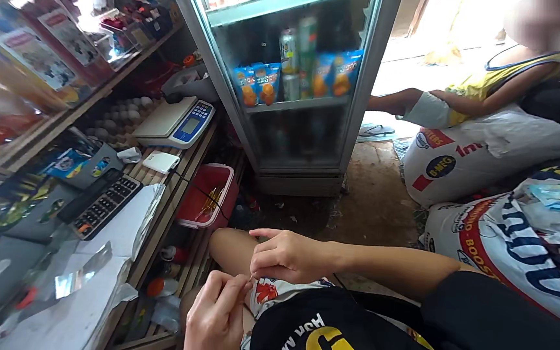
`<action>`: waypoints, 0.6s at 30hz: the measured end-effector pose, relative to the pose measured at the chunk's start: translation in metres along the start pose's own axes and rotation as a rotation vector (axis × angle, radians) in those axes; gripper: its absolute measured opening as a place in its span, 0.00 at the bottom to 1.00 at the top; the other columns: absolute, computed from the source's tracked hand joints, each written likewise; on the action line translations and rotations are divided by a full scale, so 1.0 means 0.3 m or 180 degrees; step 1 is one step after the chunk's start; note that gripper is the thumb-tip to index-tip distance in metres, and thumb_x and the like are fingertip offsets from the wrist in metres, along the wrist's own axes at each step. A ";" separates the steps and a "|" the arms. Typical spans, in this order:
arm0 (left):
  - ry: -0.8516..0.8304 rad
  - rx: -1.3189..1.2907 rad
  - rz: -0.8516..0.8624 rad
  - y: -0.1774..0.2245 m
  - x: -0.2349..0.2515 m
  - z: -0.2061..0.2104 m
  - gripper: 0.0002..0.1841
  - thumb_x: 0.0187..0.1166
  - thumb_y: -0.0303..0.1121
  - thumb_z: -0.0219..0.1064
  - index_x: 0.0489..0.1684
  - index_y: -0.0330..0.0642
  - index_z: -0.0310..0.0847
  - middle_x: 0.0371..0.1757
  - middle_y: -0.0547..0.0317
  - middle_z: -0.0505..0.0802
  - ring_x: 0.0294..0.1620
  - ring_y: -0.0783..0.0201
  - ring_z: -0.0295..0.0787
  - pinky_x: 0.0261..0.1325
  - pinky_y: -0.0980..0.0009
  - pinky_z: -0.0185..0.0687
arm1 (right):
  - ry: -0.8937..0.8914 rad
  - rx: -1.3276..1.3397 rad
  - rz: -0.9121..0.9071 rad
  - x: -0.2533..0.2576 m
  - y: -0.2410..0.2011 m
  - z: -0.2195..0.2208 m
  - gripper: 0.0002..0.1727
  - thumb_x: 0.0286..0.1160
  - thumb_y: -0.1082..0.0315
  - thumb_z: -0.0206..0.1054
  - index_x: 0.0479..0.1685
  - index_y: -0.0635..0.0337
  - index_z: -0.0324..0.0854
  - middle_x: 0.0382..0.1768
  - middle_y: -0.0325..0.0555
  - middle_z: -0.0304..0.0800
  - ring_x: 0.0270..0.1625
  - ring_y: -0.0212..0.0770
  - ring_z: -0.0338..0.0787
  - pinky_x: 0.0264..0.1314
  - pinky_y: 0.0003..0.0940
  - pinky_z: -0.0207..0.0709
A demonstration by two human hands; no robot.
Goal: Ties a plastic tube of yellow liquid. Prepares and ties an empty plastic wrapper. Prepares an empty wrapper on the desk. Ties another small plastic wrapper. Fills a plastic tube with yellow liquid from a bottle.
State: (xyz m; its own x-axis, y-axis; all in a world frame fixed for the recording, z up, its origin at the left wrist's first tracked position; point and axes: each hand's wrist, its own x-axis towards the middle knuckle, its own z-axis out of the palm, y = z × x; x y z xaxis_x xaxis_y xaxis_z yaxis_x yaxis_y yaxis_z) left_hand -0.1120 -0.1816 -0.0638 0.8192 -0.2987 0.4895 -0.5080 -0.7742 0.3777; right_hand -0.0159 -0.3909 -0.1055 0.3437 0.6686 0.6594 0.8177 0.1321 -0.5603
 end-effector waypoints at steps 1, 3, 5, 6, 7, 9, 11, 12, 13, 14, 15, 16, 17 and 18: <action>-0.0087 -0.0361 -0.0043 -0.006 -0.005 0.001 0.16 0.88 0.41 0.62 0.36 0.42 0.91 0.34 0.59 0.87 0.38 0.75 0.83 0.42 0.83 0.78 | -0.0044 0.0044 -0.0038 0.003 0.001 -0.007 0.12 0.87 0.72 0.60 0.38 0.67 0.86 0.32 0.49 0.90 0.45 0.41 0.93 0.89 0.54 0.59; -0.0149 -0.1310 -0.0223 -0.008 -0.013 0.010 0.19 0.91 0.45 0.56 0.35 0.44 0.86 0.34 0.66 0.86 0.34 0.82 0.81 0.36 0.88 0.76 | -0.0069 0.0219 -0.0137 0.011 0.000 -0.020 0.12 0.88 0.71 0.60 0.40 0.68 0.87 0.34 0.50 0.92 0.47 0.41 0.93 0.88 0.54 0.61; -0.0033 -0.2313 -0.0482 0.006 -0.015 0.024 0.16 0.90 0.46 0.57 0.38 0.50 0.87 0.33 0.73 0.86 0.29 0.85 0.79 0.31 0.90 0.75 | 0.0045 0.0391 -0.0267 0.024 -0.001 -0.019 0.12 0.88 0.71 0.60 0.40 0.68 0.87 0.40 0.52 0.95 0.54 0.44 0.94 0.86 0.53 0.67; 0.0081 -0.2736 -0.0600 0.016 -0.013 0.030 0.15 0.89 0.45 0.60 0.40 0.52 0.90 0.33 0.74 0.88 0.27 0.85 0.80 0.30 0.89 0.76 | 0.0129 0.0460 -0.0316 0.031 -0.001 -0.014 0.12 0.87 0.71 0.60 0.39 0.68 0.87 0.45 0.53 0.95 0.59 0.45 0.94 0.84 0.51 0.70; 0.0175 -0.3071 -0.0686 0.023 -0.009 0.033 0.13 0.87 0.44 0.62 0.42 0.52 0.93 0.35 0.74 0.90 0.27 0.84 0.82 0.30 0.89 0.78 | 0.0207 0.0554 -0.0351 0.039 0.000 -0.008 0.11 0.86 0.72 0.61 0.38 0.69 0.87 0.49 0.55 0.94 0.63 0.47 0.92 0.82 0.48 0.73; 0.0285 -0.3629 -0.0783 0.033 0.002 0.038 0.12 0.85 0.41 0.65 0.48 0.51 0.95 0.38 0.70 0.94 0.30 0.81 0.87 0.33 0.87 0.83 | 0.0397 0.0744 -0.0405 0.055 0.004 0.004 0.10 0.84 0.74 0.64 0.37 0.71 0.87 0.49 0.57 0.92 0.61 0.46 0.90 0.75 0.43 0.78; 0.0267 -0.3950 -0.0768 0.035 0.009 0.038 0.12 0.86 0.39 0.65 0.54 0.49 0.94 0.43 0.66 0.95 0.36 0.79 0.89 0.38 0.84 0.85 | 0.0629 0.0887 -0.0407 0.062 0.013 0.015 0.08 0.81 0.73 0.68 0.38 0.71 0.89 0.44 0.55 0.93 0.55 0.42 0.93 0.73 0.42 0.80; 0.0277 -0.4046 -0.0778 0.036 0.008 0.038 0.12 0.86 0.38 0.65 0.55 0.49 0.93 0.45 0.66 0.95 0.37 0.78 0.89 0.40 0.84 0.85 | 0.0751 0.0982 -0.0374 0.064 0.016 0.019 0.07 0.79 0.74 0.70 0.38 0.71 0.90 0.42 0.54 0.95 0.54 0.41 0.94 0.75 0.44 0.79; 0.0322 -0.4156 -0.0834 0.037 0.006 0.038 0.11 0.85 0.37 0.65 0.55 0.48 0.93 0.45 0.65 0.95 0.38 0.78 0.89 0.41 0.83 0.85 | 0.0859 0.1103 -0.0294 0.065 0.016 0.024 0.06 0.76 0.75 0.72 0.39 0.71 0.91 0.42 0.53 0.97 0.54 0.41 0.95 0.78 0.47 0.78; 0.0394 -0.4276 -0.0930 0.041 0.004 0.038 0.11 0.85 0.37 0.65 0.55 0.47 0.93 0.46 0.64 0.95 0.38 0.78 0.90 0.42 0.83 0.86 | 0.0928 0.1253 -0.0151 0.065 0.012 0.028 0.06 0.74 0.75 0.74 0.39 0.71 0.92 0.43 0.53 0.97 0.54 0.41 0.95 0.80 0.48 0.76; 0.0479 -0.4402 -0.1040 0.044 0.003 0.038 0.11 0.85 0.37 0.65 0.54 0.46 0.93 0.45 0.63 0.95 0.38 0.78 0.90 0.42 0.83 0.86 | 0.0965 0.1422 0.0029 0.065 0.006 0.033 0.06 0.73 0.75 0.74 0.39 0.72 0.92 0.43 0.52 0.98 0.54 0.40 0.96 0.82 0.49 0.74; 0.0564 -0.4522 -0.1162 0.046 0.002 0.038 0.11 0.84 0.37 0.66 0.53 0.45 0.93 0.44 0.63 0.96 0.37 0.78 0.90 0.41 0.84 0.86 | 0.0988 0.1583 0.0217 0.065 0.000 0.039 0.06 0.71 0.75 0.75 0.39 0.72 0.93 0.42 0.51 0.98 0.54 0.38 0.96 0.82 0.47 0.74; 0.0650 -0.4624 -0.1277 0.047 0.002 0.039 0.11 0.84 0.37 0.66 0.51 0.45 0.94 0.43 0.62 0.96 0.36 0.78 0.90 0.39 0.84 0.85 | 0.0993 0.1720 0.0400 0.064 -0.007 0.043 0.06 0.71 0.75 0.75 0.39 0.72 0.93 0.42 0.50 0.98 0.53 0.37 0.95 0.80 0.44 0.76; 0.0724 -0.4691 -0.1371 0.046 0.001 0.040 0.11 0.83 0.37 0.67 0.50 0.45 0.94 0.43 0.62 0.97 0.35 0.79 0.90 0.38 0.85 0.85 | 0.0988 0.1844 0.0555 0.063 -0.013 0.046 0.07 0.71 0.75 0.75 0.39 0.72 0.93 0.41 0.49 0.98 0.52 0.35 0.95 0.77 0.41 0.77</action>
State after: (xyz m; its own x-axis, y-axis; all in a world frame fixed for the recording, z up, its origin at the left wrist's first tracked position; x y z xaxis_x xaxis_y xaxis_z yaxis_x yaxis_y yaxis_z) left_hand -0.1156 -0.1992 -0.0677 0.9802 -0.0118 0.1978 -0.1681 0.4792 0.8615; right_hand -0.0189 -0.3687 -0.0977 0.6355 0.4862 0.5998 0.3886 0.4699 -0.7926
